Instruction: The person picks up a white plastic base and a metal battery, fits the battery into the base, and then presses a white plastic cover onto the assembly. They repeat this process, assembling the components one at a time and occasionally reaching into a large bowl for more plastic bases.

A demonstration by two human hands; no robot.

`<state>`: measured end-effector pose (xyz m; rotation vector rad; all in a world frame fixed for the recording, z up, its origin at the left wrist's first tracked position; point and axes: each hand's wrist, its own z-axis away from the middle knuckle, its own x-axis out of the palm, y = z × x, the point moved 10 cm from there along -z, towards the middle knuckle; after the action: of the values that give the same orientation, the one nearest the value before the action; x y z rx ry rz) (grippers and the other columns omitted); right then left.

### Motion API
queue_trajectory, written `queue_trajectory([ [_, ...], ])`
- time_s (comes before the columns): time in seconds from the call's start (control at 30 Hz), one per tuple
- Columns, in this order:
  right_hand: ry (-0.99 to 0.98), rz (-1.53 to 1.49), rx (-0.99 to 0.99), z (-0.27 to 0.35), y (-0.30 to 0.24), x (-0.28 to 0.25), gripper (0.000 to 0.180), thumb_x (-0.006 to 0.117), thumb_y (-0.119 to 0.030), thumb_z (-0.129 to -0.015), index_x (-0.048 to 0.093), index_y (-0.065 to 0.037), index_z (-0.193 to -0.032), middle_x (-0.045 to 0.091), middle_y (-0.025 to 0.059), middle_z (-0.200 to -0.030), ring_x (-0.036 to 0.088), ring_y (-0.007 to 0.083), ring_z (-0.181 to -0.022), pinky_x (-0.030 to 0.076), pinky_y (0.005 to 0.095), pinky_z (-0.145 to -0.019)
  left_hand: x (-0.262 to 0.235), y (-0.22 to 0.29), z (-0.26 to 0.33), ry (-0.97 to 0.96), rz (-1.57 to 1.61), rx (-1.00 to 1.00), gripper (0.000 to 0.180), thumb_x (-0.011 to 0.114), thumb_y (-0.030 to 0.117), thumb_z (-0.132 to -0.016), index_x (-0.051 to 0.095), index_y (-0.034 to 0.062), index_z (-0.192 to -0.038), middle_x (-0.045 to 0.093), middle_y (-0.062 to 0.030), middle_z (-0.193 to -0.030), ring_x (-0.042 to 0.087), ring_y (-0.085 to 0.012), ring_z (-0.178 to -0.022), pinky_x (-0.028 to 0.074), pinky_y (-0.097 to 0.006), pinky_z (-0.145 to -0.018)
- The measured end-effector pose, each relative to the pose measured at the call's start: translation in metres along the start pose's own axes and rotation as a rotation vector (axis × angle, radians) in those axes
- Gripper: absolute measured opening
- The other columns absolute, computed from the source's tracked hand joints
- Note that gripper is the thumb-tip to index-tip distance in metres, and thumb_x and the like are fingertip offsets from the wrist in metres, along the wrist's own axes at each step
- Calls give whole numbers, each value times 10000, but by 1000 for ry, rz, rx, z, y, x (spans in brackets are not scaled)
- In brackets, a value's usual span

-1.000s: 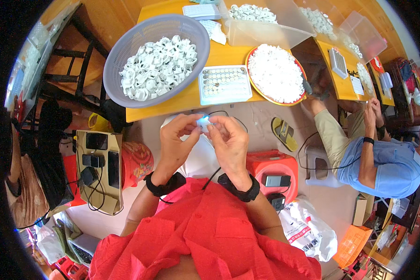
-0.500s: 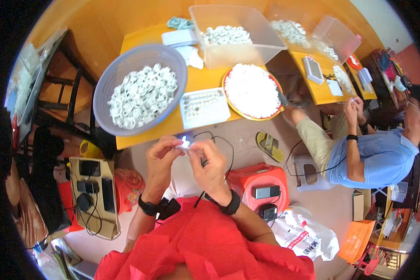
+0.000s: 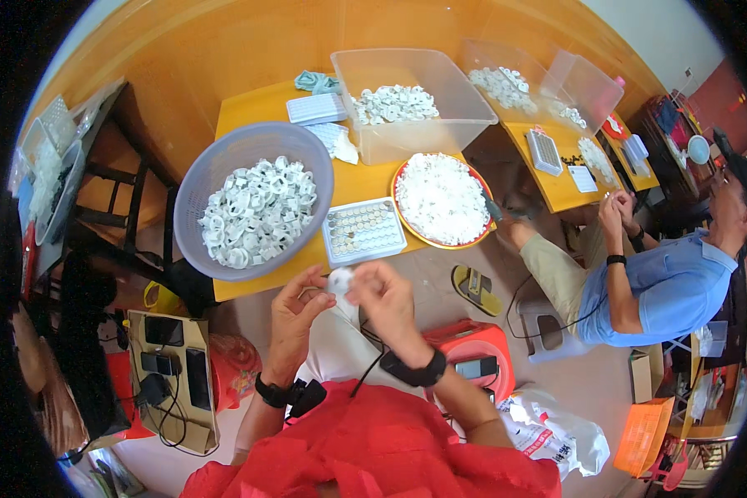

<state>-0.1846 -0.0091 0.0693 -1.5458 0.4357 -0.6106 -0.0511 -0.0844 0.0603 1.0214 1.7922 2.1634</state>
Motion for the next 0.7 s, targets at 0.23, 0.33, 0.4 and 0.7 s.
queue_trajectory([
  [0.23, 22, 50, -94, -146, -49, -64, 99, 591, -108, -817, 580, -18, -858, 613, 61, -747, 587, 117, -597, 486, 232, -553, -41, -12, 9, 12, -14, -121, 222, 579, 101, -840, 600, -5, -1034, 609, -64, -958, 582, -122, -819, 484, -260, -760],
  [0.33, 81, 10, -185, -170, -99, -45, 159, 596, -113, -814, 585, 2, -922, 617, 53, -754, 596, 120, -649, 493, 238, -594, -50, -10, 12, 33, 6, -118, 199, 577, 98, -843, 609, 1, -1014, 615, -57, -954, 581, -117, -816, 484, -262, -760],
  [0.4, 89, 5, -334, -162, -130, -20, 179, 597, -113, -813, 599, 0, -952, 626, 43, -765, 602, 116, -695, 483, 237, -609, -54, -11, 13, 43, 6, -116, 192, 573, 94, -845, 611, 3, -1010, 615, -58, -958, 581, -117, -818, 484, -261, -760],
  [0.7, -560, 811, -501, -119, -52, 144, 152, 577, -44, -693, 635, -28, -832, 626, 170, -778, 606, 307, -684, 482, 359, -644, -59, -5, 17, 42, 0, -106, 175, 565, 90, -851, 614, 5, -996, 615, -55, -947, 578, -114, -812, 483, -255, -750],
])
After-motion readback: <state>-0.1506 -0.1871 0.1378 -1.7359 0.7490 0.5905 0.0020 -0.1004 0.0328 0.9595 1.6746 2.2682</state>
